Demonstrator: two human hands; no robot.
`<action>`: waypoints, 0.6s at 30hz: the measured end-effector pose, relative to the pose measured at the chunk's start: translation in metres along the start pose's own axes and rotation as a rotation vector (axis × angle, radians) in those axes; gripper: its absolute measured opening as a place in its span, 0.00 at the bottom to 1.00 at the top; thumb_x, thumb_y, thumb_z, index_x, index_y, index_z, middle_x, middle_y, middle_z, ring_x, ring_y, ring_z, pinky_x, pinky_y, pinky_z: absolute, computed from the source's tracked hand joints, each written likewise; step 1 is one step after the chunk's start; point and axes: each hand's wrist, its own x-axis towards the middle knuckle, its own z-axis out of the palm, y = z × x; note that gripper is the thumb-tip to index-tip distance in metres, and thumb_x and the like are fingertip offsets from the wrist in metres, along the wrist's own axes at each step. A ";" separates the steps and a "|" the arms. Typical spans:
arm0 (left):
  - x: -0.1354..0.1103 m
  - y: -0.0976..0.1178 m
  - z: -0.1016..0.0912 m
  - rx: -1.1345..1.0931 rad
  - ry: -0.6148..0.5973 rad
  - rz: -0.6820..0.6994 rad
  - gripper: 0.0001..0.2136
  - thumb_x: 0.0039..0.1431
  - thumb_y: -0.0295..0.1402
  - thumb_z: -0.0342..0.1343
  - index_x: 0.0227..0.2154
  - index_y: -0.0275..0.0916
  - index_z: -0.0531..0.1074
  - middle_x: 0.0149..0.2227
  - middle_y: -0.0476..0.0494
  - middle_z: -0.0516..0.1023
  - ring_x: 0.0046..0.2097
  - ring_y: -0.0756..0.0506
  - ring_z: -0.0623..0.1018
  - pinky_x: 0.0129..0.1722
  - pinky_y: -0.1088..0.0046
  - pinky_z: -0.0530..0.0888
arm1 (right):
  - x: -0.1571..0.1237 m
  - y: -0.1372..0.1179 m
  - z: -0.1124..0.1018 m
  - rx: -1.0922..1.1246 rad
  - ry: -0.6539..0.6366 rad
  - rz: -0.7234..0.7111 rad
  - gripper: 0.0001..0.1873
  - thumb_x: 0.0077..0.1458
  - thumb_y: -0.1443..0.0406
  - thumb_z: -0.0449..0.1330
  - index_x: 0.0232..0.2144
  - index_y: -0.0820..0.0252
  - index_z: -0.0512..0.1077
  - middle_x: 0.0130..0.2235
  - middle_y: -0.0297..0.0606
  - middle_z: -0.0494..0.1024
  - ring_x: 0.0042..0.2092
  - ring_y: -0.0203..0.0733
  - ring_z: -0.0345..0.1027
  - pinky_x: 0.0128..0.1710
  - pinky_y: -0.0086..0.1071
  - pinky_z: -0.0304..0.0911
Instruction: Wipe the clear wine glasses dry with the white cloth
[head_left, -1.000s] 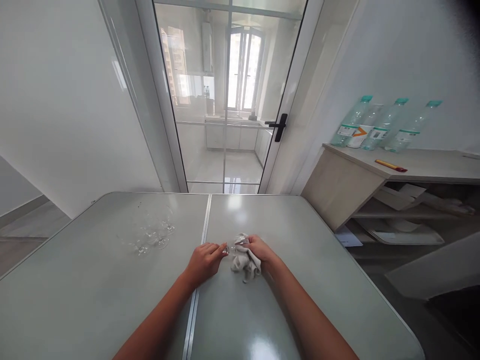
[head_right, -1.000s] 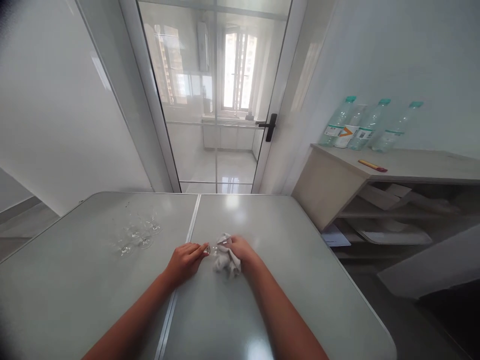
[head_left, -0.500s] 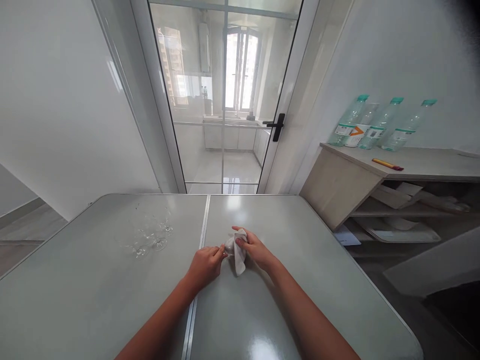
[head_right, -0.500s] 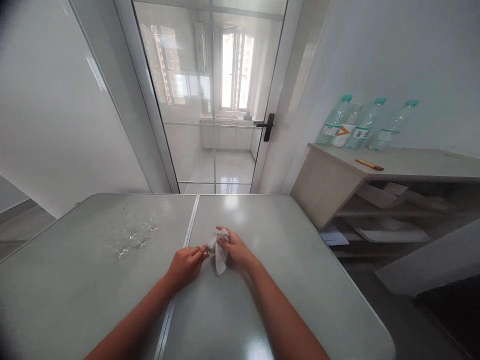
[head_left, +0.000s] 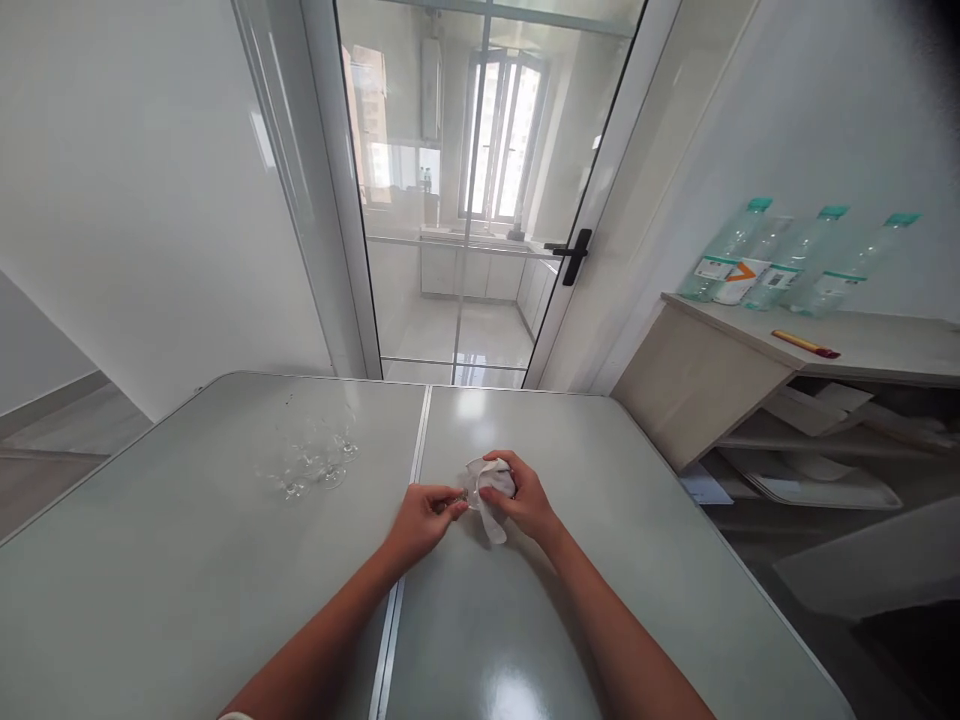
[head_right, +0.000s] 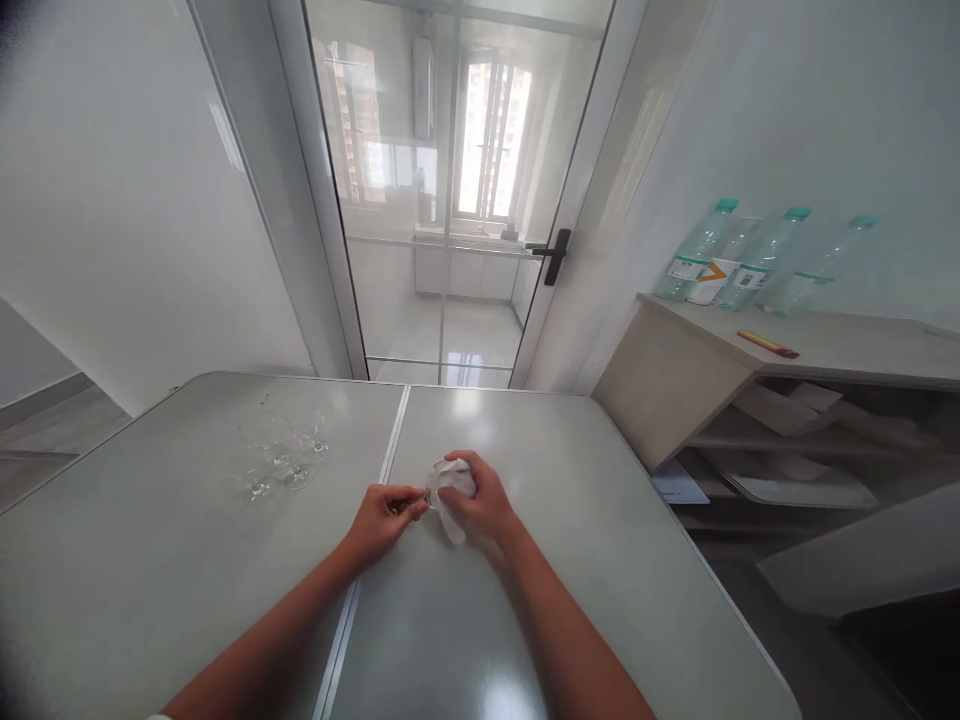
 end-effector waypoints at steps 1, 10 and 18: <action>0.001 0.001 -0.003 -0.122 -0.028 -0.074 0.14 0.57 0.43 0.63 0.32 0.35 0.82 0.21 0.49 0.72 0.23 0.52 0.65 0.24 0.75 0.58 | -0.001 0.000 -0.002 -0.007 -0.022 -0.021 0.27 0.50 0.60 0.71 0.51 0.55 0.70 0.36 0.33 0.76 0.34 0.39 0.67 0.35 0.30 0.63; 0.007 -0.002 -0.001 -0.809 -0.222 -0.371 0.17 0.55 0.42 0.68 0.23 0.33 0.74 0.22 0.54 0.65 0.19 0.59 0.52 0.23 0.76 0.53 | -0.003 -0.007 0.011 0.190 0.247 -0.078 0.27 0.48 0.61 0.73 0.51 0.55 0.74 0.36 0.33 0.78 0.33 0.38 0.69 0.33 0.29 0.63; 0.005 -0.004 0.002 -0.751 -0.094 -0.279 0.16 0.56 0.42 0.67 0.27 0.32 0.76 0.24 0.51 0.67 0.20 0.59 0.55 0.23 0.76 0.52 | 0.010 -0.005 0.003 0.576 0.651 -0.063 0.22 0.53 0.55 0.70 0.47 0.54 0.72 0.39 0.34 0.79 0.37 0.39 0.72 0.40 0.32 0.67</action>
